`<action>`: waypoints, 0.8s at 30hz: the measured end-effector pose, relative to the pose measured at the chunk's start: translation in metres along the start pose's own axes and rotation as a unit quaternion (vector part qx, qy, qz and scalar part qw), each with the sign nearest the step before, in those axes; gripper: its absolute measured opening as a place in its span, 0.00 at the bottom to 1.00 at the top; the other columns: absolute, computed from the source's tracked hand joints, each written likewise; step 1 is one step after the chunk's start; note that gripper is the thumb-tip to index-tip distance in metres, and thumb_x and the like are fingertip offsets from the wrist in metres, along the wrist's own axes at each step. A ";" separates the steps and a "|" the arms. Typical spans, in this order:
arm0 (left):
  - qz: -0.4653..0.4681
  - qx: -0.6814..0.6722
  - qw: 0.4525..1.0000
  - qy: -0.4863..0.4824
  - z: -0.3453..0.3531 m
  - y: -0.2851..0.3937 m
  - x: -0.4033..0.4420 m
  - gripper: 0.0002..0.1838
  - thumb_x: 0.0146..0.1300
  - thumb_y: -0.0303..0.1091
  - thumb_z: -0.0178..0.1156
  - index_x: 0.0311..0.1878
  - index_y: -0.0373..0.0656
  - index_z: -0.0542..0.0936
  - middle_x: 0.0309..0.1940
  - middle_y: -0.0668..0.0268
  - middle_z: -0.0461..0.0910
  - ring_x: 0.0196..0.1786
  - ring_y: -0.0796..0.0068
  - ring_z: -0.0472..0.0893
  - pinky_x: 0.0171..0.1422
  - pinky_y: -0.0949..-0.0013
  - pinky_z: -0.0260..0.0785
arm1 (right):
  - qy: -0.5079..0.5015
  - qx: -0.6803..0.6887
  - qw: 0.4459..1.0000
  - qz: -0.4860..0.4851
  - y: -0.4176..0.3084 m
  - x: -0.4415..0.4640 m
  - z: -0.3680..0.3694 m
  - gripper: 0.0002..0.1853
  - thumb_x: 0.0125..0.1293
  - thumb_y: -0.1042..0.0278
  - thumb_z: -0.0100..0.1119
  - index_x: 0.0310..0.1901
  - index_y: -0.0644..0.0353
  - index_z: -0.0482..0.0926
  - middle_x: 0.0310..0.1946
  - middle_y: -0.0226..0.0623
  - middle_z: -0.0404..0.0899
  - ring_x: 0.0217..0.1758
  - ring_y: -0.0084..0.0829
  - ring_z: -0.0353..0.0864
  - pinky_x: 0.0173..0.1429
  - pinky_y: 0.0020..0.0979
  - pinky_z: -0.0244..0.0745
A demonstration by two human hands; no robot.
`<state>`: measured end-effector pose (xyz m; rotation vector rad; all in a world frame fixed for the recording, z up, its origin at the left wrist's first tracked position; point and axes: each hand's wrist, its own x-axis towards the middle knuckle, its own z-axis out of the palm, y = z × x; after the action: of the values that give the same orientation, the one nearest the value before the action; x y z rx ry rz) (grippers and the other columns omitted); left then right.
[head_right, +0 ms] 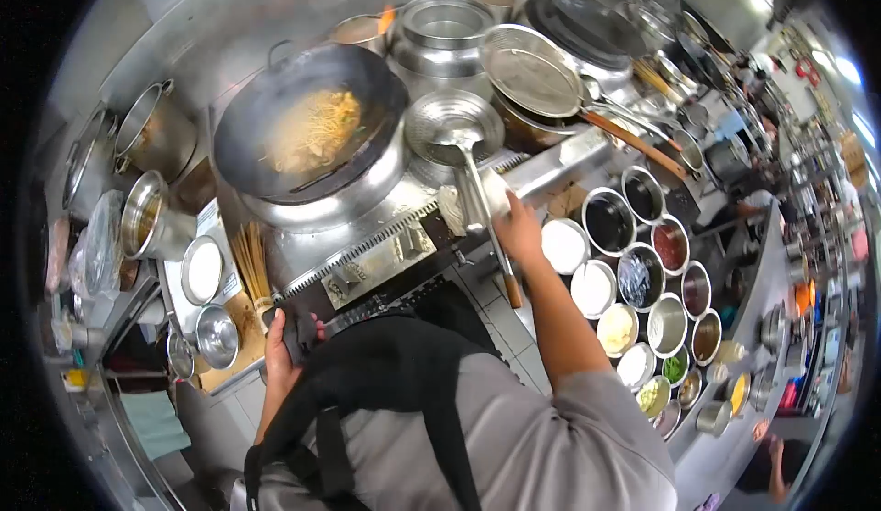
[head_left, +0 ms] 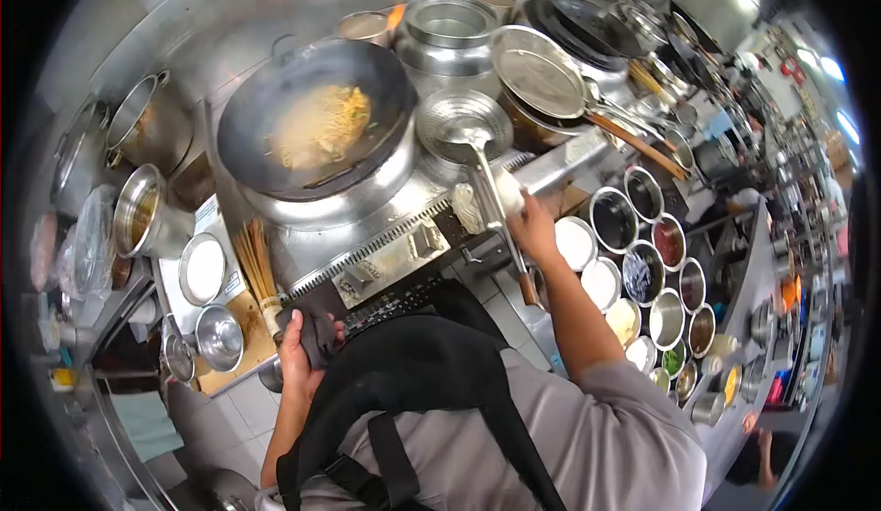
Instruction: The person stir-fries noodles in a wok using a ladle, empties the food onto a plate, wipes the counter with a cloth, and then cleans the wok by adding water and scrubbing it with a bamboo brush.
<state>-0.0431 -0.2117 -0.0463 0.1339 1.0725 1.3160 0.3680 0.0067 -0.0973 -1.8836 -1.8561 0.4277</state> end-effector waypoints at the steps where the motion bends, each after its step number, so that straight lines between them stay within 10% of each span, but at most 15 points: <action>1: -0.003 -0.045 0.999 0.006 0.002 0.000 0.003 0.33 0.67 0.61 0.49 0.47 0.34 0.76 0.39 0.51 0.81 0.40 0.58 0.81 0.46 0.59 0.76 | -0.038 0.028 0.999 -0.014 0.005 -0.020 0.005 0.36 0.58 0.63 0.61 0.69 0.54 0.62 0.49 0.57 0.78 0.48 0.49 0.80 0.52 0.43 0.73; 4: 0.028 -0.110 0.993 0.034 0.044 0.008 0.012 0.34 0.68 0.64 0.44 0.50 0.37 0.74 0.41 0.54 0.80 0.40 0.57 0.82 0.45 0.55 0.77 | -0.173 0.107 0.977 0.063 0.002 -0.047 -0.004 0.34 0.60 0.67 0.61 0.68 0.59 0.62 0.52 0.60 0.75 0.52 0.49 0.79 0.53 0.41 0.73; 6: 0.043 -0.120 0.992 0.008 0.051 0.013 0.039 0.35 0.68 0.67 0.40 0.51 0.40 0.72 0.42 0.53 0.79 0.43 0.51 0.81 0.43 0.52 0.77 | -0.088 0.107 0.989 -0.061 0.023 -0.034 -0.002 0.34 0.62 0.72 0.58 0.69 0.58 0.58 0.51 0.53 0.78 0.44 0.43 0.82 0.50 0.37 0.75; 10: 0.078 -0.139 0.987 -0.003 0.101 0.050 0.085 0.34 0.68 0.66 0.38 0.56 0.42 0.66 0.50 0.49 0.74 0.49 0.43 0.78 0.49 0.43 0.74 | -0.186 0.442 0.876 0.046 -0.037 -0.012 -0.056 0.32 0.67 0.76 0.51 0.71 0.55 0.53 0.21 0.27 0.68 0.18 0.17 0.64 0.21 0.22 0.61; 15: 0.165 -0.204 0.962 0.078 0.153 0.073 0.153 0.26 0.72 0.57 0.45 0.58 0.45 0.67 0.54 0.56 0.73 0.56 0.49 0.73 0.55 0.45 0.73 | -0.285 0.414 0.863 -0.050 -0.119 0.087 -0.089 0.25 0.67 0.75 0.52 0.66 0.57 0.61 0.20 0.29 0.69 0.16 0.20 0.67 0.20 0.24 0.63; 20: -0.004 -0.347 0.934 0.086 0.150 0.084 0.174 0.18 0.63 0.37 0.58 0.53 0.42 0.69 0.51 0.49 0.72 0.52 0.52 0.73 0.50 0.51 0.76 | -0.301 0.355 0.885 -0.039 -0.192 0.135 -0.011 0.28 0.64 0.74 0.54 0.65 0.57 0.61 0.21 0.31 0.69 0.17 0.22 0.67 0.19 0.27 0.63; 24: 0.043 -0.284 0.954 0.089 0.143 0.079 0.176 0.10 0.59 0.32 0.59 0.40 0.40 0.71 0.35 0.52 0.75 0.37 0.58 0.77 0.39 0.60 0.77 | -0.414 0.397 0.819 0.026 -0.203 0.124 -0.025 0.28 0.63 0.73 0.55 0.65 0.56 0.60 0.22 0.31 0.69 0.16 0.23 0.67 0.18 0.28 0.63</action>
<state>-0.0225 0.0253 -0.0162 -0.3796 0.8022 1.6901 0.2128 0.1245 0.0421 -1.1971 -1.6084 1.9363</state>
